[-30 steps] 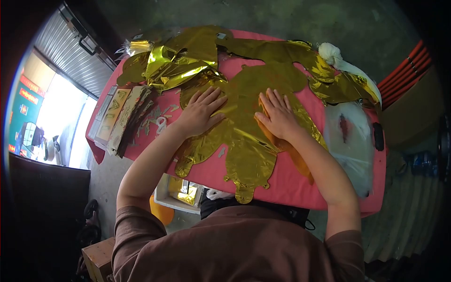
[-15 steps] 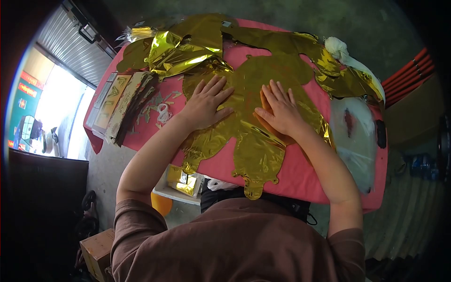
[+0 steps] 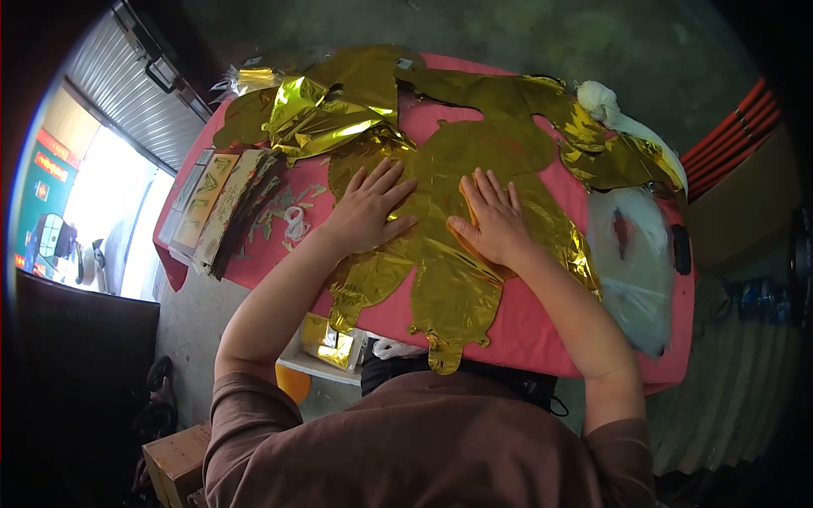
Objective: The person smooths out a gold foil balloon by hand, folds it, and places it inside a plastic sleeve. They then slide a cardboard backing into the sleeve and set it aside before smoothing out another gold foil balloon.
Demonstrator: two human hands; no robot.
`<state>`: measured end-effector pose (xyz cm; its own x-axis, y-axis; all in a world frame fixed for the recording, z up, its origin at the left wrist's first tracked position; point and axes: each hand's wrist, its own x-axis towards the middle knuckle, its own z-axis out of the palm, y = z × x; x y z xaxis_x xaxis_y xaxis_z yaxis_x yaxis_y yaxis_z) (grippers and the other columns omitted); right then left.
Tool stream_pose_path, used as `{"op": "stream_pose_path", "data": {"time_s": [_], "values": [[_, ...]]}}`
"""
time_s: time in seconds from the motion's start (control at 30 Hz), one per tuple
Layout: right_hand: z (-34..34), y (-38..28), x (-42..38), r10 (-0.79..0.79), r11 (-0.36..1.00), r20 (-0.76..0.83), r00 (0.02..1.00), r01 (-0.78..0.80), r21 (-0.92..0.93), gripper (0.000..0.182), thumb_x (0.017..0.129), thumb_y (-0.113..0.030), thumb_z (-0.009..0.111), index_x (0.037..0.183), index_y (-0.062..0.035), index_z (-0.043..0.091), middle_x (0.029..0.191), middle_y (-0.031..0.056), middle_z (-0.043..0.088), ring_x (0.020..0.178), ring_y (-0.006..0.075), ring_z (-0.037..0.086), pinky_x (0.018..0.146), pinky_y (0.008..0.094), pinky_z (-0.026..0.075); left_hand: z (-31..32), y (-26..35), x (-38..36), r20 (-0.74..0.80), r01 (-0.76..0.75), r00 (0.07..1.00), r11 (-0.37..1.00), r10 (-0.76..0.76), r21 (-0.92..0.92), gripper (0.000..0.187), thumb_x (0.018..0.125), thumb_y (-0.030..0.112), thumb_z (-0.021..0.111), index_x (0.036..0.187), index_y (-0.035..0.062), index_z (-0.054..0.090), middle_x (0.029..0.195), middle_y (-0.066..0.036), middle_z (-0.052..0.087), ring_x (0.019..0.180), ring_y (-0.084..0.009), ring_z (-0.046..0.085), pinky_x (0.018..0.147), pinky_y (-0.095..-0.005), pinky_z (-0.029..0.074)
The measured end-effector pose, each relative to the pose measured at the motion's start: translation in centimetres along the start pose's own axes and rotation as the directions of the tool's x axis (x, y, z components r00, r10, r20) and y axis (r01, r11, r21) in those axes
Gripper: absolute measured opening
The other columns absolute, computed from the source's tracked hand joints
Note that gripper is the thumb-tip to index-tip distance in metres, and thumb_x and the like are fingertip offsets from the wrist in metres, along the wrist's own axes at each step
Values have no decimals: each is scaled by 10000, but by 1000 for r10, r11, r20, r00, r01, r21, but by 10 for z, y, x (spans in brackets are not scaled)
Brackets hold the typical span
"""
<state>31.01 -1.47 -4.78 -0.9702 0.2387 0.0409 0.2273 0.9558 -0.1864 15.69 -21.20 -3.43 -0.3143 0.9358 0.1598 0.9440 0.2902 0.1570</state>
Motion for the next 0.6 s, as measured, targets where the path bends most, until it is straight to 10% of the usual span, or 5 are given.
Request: {"op": "stream_pose_path", "data": {"time_s": [0.47, 0.6], "values": [[0, -4, -4, 5, 1000, -4, 1000, -5, 0, 767, 893, -591, 354, 1437, -67, 219, 1497, 176, 169, 1399, 297, 130, 1118, 508, 59, -6, 1, 2, 41, 2, 999, 1000, -1, -7, 592, 889, 449, 485, 1385, 148, 367, 1470, -154, 264, 1385, -309, 184, 1110, -476, 155], [2, -5, -3, 21, 1000, -2, 1000, -21, -11, 760, 886, -554, 412, 1442, -78, 207, 1501, 166, 162, 1402, 287, 119, 1120, 491, 65, -13, 11, 22, -121, -63, 991, 994, 52, -88, 529, 833, 348, 578, 1284, 95, 465, 1347, -160, 420, 1284, -314, 357, 1034, -462, 300]]}}
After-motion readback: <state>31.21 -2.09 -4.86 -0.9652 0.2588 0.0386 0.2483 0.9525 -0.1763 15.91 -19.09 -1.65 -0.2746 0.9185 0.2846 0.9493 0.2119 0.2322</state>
